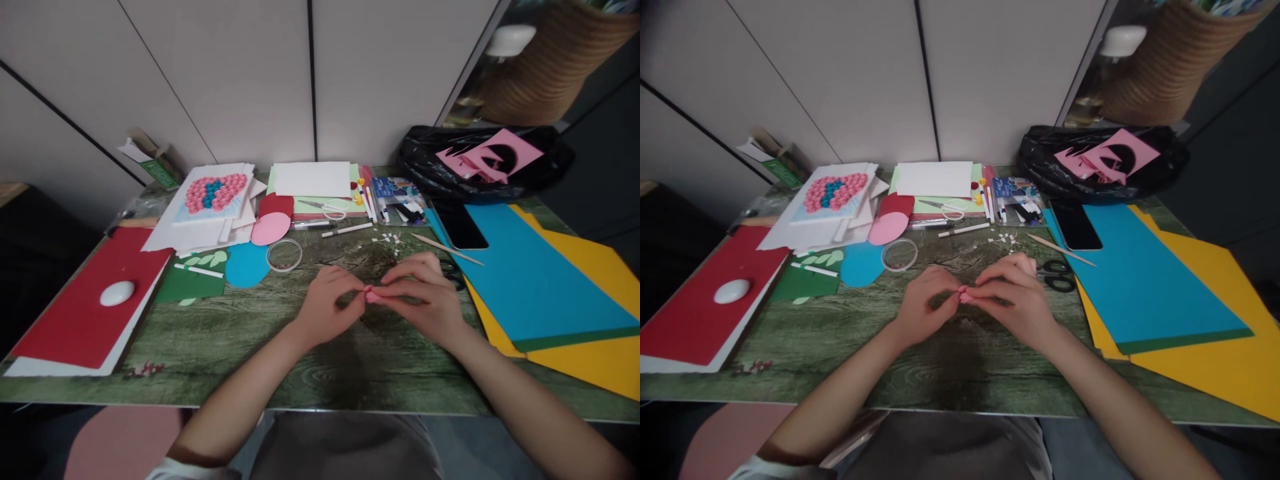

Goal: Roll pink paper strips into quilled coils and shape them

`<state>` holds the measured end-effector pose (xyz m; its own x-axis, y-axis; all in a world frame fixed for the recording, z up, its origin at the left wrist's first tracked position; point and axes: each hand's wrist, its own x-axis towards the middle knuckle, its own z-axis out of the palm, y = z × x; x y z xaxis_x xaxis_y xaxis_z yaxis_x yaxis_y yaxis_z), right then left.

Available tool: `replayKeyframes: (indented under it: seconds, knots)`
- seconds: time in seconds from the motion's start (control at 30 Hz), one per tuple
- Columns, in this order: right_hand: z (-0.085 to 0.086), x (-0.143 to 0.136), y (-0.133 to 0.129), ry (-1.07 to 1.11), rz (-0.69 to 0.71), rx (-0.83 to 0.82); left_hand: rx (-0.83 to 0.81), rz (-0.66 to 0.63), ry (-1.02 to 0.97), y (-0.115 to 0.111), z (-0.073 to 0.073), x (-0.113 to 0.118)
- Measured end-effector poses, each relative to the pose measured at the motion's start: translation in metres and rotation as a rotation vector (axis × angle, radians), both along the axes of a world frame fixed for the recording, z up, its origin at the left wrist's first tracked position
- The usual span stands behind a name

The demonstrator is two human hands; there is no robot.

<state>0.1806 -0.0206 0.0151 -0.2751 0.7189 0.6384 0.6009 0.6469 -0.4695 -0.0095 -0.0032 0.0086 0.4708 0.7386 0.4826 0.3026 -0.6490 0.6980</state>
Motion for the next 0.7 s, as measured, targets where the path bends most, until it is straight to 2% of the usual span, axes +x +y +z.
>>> replayKeyframes:
  seconds: [0.37, 0.7]
  knots:
    - [0.0009, 0.0011, 0.0019, -0.066, 0.015, -0.08, 0.035, -0.054, 0.286, 0.0055, 0.0056, -0.0075]
    - [0.0032, 0.0002, 0.0026, 0.033, 0.024, -0.249, 0.034, -0.089, 0.252, 0.0027, 0.0059, -0.0068]
